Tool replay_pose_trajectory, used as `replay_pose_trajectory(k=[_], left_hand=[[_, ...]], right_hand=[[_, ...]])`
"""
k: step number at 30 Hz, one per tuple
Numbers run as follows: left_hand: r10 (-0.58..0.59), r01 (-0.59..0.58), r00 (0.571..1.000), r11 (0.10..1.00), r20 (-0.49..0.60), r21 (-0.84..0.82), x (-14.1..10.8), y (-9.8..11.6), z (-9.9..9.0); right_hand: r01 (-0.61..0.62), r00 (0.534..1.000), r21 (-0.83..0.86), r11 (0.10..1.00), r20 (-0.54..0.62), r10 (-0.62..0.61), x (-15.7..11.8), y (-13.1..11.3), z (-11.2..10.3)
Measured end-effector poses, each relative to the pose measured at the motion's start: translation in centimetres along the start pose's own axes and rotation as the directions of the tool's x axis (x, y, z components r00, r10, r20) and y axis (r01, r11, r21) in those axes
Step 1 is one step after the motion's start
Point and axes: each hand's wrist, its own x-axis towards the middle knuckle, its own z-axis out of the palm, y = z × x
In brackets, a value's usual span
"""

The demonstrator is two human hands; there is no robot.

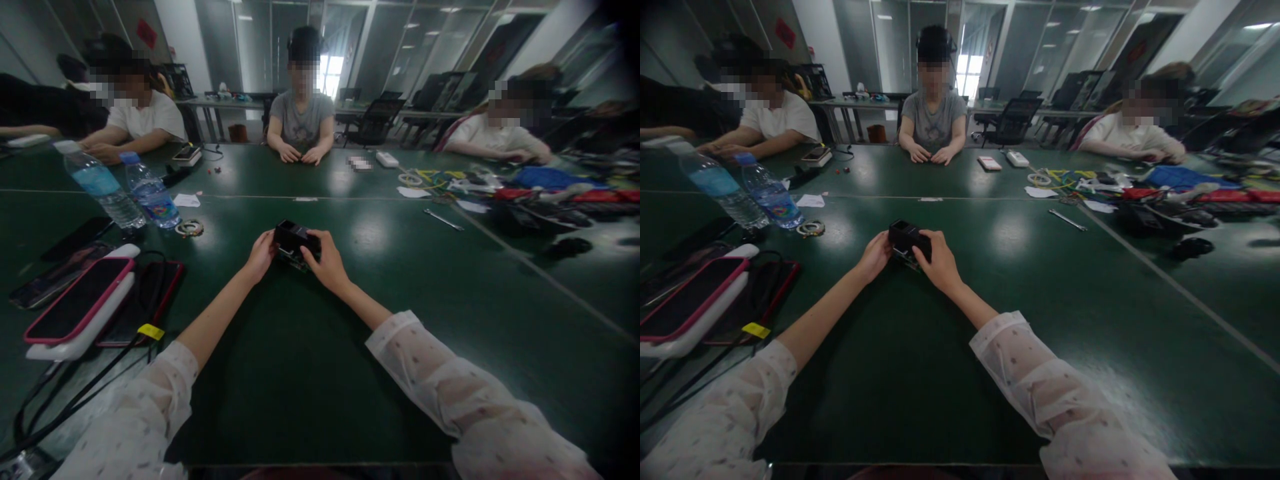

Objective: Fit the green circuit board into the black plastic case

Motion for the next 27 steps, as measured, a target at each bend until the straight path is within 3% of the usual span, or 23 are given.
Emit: replay_pose_trajectory(k=[27], left_hand=[[0.009,-0.009,1.000,1.000,0.016,0.029,-0.15,0.09,-0.06]], right_hand=[[-0.022,1.000,0.026,0.999,-0.003,0.022,0.15,0.30,0.19]])
